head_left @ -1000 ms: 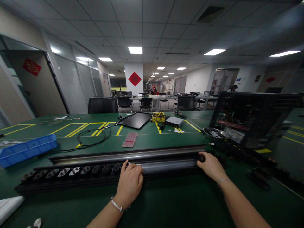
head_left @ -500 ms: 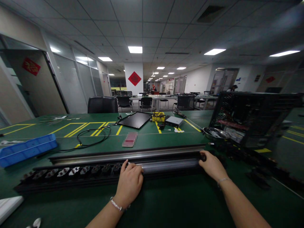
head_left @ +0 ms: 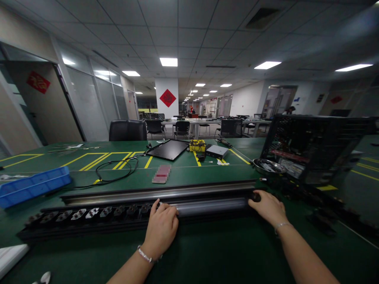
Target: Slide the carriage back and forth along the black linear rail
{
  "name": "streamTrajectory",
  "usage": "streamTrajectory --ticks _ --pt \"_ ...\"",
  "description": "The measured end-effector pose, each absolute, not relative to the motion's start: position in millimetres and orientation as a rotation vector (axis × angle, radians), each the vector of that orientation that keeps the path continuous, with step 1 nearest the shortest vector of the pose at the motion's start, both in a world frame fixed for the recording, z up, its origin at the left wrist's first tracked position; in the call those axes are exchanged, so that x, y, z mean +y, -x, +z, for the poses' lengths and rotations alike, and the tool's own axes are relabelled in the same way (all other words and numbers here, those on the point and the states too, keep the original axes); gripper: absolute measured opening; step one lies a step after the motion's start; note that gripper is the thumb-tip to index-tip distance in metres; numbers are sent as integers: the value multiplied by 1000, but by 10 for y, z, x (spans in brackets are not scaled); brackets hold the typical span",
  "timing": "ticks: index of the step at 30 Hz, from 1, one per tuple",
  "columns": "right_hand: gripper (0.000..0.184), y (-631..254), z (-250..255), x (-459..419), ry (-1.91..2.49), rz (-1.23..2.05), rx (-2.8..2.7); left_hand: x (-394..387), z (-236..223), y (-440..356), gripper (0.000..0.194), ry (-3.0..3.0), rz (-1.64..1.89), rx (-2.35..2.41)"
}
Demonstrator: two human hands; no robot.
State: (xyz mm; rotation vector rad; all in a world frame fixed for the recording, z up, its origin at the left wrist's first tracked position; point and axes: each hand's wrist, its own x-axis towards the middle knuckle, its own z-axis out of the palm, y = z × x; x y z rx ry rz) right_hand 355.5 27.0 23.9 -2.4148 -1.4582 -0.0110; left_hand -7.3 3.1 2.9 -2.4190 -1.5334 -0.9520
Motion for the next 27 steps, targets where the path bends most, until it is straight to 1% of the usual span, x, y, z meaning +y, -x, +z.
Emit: streamTrajectory --ticks 10,21,27 --pt "55 -3553 245 277 2418 51 -1427 30 39 69 21 2422 -926 -1544" --pt "51 -3639 227 275 2423 5 -1411 22 56 63 21 2414 -960 -1526" --pt "52 -3686 206 281 2421 22 -1391 20 58 65 21 2424 -939 -1524"
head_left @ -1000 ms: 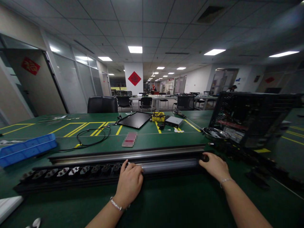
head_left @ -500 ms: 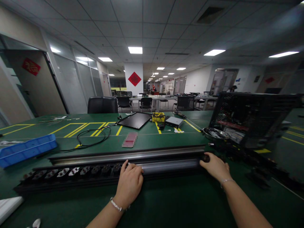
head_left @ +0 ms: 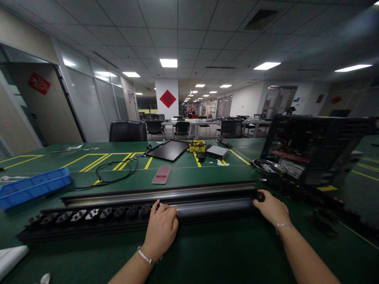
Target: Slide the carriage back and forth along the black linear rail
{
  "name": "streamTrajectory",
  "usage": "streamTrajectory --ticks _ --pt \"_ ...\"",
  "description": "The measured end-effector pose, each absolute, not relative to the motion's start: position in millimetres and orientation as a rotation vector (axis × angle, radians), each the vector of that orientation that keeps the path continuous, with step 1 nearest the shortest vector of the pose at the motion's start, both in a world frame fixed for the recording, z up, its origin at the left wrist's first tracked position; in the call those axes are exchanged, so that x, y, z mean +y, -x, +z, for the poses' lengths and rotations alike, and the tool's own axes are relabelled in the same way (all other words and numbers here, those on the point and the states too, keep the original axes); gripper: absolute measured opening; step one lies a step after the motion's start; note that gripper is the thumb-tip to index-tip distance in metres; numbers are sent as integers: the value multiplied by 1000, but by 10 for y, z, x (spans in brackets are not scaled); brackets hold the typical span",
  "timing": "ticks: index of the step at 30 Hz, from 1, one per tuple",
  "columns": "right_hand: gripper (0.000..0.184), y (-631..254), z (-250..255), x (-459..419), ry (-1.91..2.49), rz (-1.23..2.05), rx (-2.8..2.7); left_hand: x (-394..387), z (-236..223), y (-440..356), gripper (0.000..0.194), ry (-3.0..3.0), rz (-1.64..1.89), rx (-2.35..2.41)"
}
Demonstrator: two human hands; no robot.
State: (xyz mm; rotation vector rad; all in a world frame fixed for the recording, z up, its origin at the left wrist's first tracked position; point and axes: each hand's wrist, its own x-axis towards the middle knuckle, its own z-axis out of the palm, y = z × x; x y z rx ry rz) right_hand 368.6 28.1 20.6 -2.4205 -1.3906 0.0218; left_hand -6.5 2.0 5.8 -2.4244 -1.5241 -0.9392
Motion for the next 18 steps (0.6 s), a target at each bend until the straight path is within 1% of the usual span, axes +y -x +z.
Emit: streamTrajectory --ticks 9,18 --pt "49 -3691 183 287 2384 17 -1382 14 57 63 20 2413 -972 -1495" --pt "49 -3727 156 296 2390 5 -1358 13 72 57 21 2423 -945 -1521"
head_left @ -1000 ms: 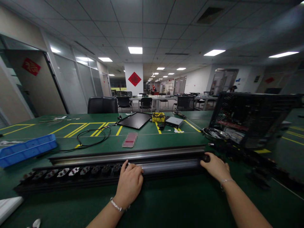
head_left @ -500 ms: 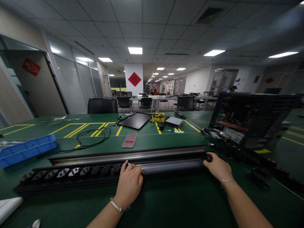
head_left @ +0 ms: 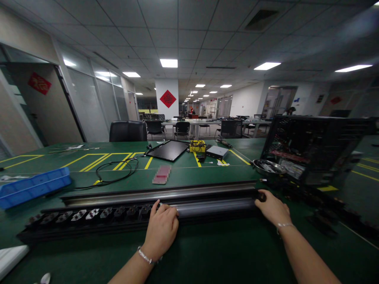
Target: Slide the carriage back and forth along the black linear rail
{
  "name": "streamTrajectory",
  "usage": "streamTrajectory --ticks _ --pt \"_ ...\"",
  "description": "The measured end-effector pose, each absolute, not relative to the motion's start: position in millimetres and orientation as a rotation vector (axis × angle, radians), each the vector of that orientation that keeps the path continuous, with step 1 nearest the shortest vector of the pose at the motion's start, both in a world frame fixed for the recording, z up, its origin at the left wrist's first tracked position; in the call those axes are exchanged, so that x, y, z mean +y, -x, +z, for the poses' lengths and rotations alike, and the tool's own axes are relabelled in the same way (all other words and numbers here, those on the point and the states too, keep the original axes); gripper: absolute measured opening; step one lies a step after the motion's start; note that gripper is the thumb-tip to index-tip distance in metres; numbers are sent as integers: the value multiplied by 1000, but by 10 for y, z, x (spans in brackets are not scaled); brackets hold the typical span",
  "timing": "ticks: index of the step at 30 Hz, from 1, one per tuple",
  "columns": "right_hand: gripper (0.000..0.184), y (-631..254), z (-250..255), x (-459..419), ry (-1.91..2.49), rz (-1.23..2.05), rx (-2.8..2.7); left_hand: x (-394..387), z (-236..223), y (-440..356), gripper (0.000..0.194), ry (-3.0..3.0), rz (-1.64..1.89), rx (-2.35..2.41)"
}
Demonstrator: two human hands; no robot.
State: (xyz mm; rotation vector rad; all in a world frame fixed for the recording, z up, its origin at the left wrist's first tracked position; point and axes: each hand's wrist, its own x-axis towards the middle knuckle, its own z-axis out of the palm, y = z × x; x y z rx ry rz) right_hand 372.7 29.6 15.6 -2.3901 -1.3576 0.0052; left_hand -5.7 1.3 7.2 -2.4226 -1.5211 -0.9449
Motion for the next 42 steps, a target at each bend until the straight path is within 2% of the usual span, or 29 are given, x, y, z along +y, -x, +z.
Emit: streamTrajectory --ticks 6,20,42 --pt "50 -3810 102 313 2323 -77 -1367 20 53 67 20 2419 -954 -1502" --pt "54 -3883 89 319 2313 37 -1316 15 62 64 21 2421 -951 -1511" --pt "56 -3950 62 327 2333 35 -1242 19 59 77 21 2419 -927 -1503"
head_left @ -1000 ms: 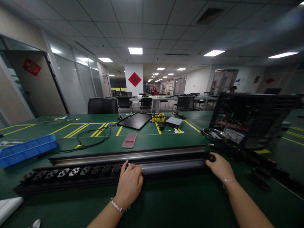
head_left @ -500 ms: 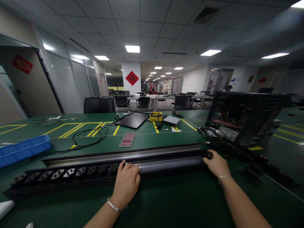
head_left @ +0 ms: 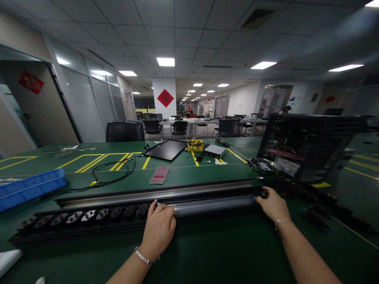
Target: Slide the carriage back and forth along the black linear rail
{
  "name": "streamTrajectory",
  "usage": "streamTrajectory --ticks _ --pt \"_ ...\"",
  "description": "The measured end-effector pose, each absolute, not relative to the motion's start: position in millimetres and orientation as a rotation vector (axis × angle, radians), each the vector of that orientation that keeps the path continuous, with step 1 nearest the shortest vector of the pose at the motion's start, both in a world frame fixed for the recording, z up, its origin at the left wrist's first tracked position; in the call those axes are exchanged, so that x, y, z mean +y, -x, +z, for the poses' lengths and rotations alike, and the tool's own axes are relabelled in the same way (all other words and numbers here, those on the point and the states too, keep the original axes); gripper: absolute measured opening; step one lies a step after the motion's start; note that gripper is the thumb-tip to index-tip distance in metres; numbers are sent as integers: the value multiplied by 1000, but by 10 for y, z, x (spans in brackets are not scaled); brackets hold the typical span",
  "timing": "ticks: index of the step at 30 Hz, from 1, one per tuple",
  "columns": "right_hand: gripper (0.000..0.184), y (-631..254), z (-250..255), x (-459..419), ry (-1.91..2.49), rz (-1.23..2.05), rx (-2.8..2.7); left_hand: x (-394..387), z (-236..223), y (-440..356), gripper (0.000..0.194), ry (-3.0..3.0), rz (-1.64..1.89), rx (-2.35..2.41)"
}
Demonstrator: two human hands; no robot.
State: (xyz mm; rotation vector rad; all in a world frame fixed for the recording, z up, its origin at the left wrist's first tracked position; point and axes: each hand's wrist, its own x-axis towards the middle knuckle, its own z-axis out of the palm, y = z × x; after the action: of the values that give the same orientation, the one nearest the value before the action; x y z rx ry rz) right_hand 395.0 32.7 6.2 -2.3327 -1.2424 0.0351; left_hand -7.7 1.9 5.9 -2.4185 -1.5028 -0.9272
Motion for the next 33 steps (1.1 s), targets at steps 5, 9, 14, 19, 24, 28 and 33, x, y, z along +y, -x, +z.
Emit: streamTrajectory --ticks 5,9,14,19,24,28,33 --pt "53 -3946 79 309 2300 33 -1208 18 56 78 21 2417 -921 -1507" --pt "51 -3973 73 305 2274 46 -1161 22 45 80 21 2418 -933 -1497" --pt "52 -3986 56 317 2251 14 -1131 25 42 76 21 2413 -916 -1511" --pt "53 -3996 61 317 2267 44 -1070 28 43 77 20 2428 -896 -1530" --pt "53 -4040 37 308 2247 21 -1014 26 41 82 20 2428 -902 -1526" --pt "52 -4087 5 314 2229 -1 -1006 24 42 84 20 2429 -891 -1529" --pt "50 -4112 -10 323 2235 -44 -943 26 49 79 20 2439 -888 -1527"
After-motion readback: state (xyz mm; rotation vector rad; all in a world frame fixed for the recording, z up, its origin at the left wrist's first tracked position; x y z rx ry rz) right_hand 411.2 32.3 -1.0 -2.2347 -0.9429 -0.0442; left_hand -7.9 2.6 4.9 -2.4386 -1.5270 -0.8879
